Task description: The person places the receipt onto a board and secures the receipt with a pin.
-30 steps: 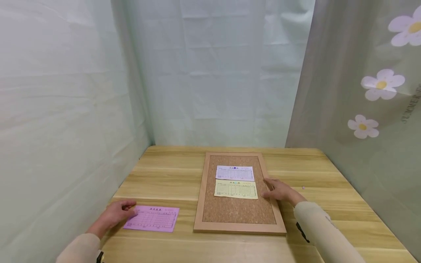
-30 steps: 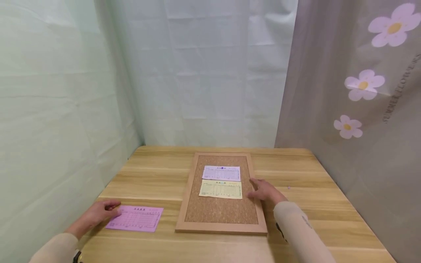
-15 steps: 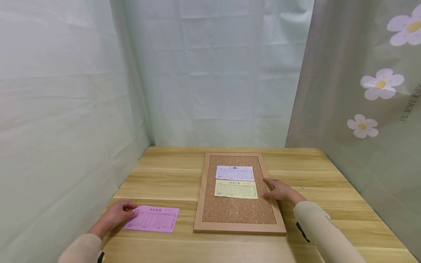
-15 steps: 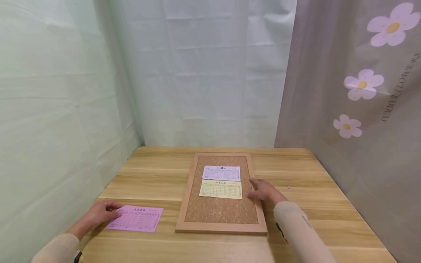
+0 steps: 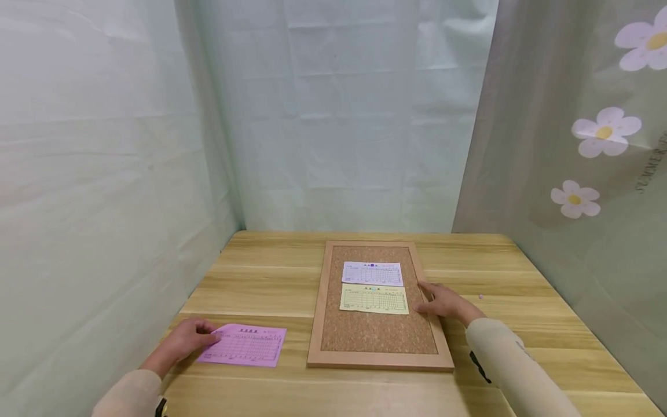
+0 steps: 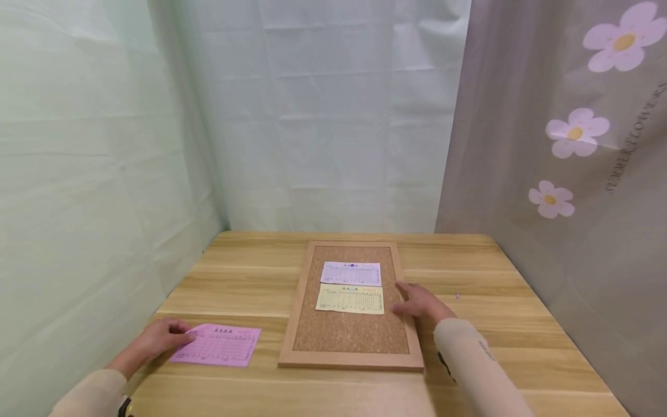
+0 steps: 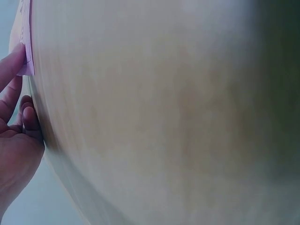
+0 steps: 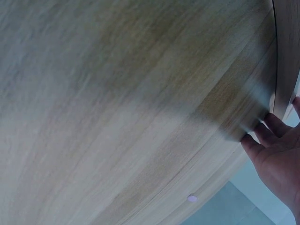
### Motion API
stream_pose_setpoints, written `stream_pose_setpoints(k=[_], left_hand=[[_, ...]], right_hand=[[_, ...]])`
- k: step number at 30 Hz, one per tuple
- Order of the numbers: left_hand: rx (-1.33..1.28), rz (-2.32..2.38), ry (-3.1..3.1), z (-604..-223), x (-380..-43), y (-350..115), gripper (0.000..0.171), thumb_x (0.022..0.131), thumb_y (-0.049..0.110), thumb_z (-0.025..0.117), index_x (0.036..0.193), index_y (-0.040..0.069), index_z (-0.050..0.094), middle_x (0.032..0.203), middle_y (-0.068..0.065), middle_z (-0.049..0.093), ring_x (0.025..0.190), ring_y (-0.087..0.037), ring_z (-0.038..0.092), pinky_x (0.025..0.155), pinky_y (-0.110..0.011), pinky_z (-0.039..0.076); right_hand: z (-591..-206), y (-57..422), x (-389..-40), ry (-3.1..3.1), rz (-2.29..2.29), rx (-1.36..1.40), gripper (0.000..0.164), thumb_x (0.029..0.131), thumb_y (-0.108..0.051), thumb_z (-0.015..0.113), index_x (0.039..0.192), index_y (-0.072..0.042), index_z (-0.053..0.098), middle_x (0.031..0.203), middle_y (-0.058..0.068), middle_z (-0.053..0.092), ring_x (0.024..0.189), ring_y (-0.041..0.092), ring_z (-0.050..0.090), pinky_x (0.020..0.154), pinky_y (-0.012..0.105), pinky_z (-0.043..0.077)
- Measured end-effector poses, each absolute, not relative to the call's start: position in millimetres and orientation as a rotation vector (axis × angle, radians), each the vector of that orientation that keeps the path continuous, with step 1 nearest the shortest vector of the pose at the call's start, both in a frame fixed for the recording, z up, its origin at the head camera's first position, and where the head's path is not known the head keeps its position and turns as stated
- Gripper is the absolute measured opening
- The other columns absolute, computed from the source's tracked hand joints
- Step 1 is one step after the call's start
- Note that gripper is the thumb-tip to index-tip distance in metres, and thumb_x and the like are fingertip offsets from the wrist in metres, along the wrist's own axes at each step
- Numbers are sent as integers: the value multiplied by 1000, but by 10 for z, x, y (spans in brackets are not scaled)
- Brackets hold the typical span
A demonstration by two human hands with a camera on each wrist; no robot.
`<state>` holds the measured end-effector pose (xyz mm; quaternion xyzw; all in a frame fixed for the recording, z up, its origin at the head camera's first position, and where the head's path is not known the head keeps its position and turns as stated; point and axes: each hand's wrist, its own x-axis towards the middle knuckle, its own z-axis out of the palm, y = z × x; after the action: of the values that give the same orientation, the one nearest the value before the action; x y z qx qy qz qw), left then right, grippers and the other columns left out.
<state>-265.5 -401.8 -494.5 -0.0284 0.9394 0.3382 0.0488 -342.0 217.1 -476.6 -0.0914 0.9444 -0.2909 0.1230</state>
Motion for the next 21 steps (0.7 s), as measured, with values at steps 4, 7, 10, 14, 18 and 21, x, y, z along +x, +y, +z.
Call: stream_pose_setpoints(k=[4, 7, 10, 14, 18, 21], left_hand=[[-92, 1021, 2877, -4937, -2639, -4025, 18, 84, 19, 80, 82, 7, 66, 82, -1, 56, 80, -20, 48, 71, -35, 37], [-108, 1019, 2871, -4928, -2634, -4025, 22, 84, 21, 80, 79, 8, 64, 80, -1, 55, 79, -19, 48, 71, -34, 36], [-128, 1009, 2857, -4916, -2635, -4020, 25, 84, 26, 80, 79, 8, 63, 83, -3, 54, 81, -21, 48, 71, -34, 35], [-128, 990, 2865, -4895, -2626, -4012, 24, 87, 27, 78, 82, 8, 64, 86, -4, 54, 83, -22, 48, 72, -35, 36], [-67, 1008, 2891, -4887, -2612, -4009, 21, 91, 20, 72, 80, 7, 61, 80, -3, 52, 77, -20, 46, 69, -34, 35], [-28, 1033, 2895, -4878, -2598, -4014, 21, 93, 17, 69, 78, 6, 59, 76, -2, 51, 73, -18, 44, 65, -32, 34]], right_hand=[[-4749, 2166, -3408, 2761, -840, -278, 85, 90, -41, 72, 154, -3, 32, 149, 36, 31, 135, 55, 31, 103, 66, 31], [-4741, 2165, -3401, 2758, -842, -273, 85, 90, -42, 72, 154, -3, 32, 149, 36, 31, 135, 55, 31, 103, 66, 31], [-4740, 2168, -3404, 2758, -844, -273, 85, 89, -42, 72, 154, -3, 32, 149, 36, 31, 135, 55, 31, 103, 67, 30], [-4752, 2174, -3411, 2756, -853, -282, 85, 90, -42, 72, 153, -2, 32, 149, 36, 31, 135, 56, 31, 103, 67, 30], [-4764, 2176, -3412, 2750, -859, -286, 84, 90, -42, 71, 154, -3, 32, 150, 36, 30, 136, 55, 30, 104, 66, 30], [-4758, 2175, -3407, 2745, -862, -292, 84, 91, -42, 71, 154, -3, 31, 150, 36, 30, 136, 55, 29, 104, 67, 30]])
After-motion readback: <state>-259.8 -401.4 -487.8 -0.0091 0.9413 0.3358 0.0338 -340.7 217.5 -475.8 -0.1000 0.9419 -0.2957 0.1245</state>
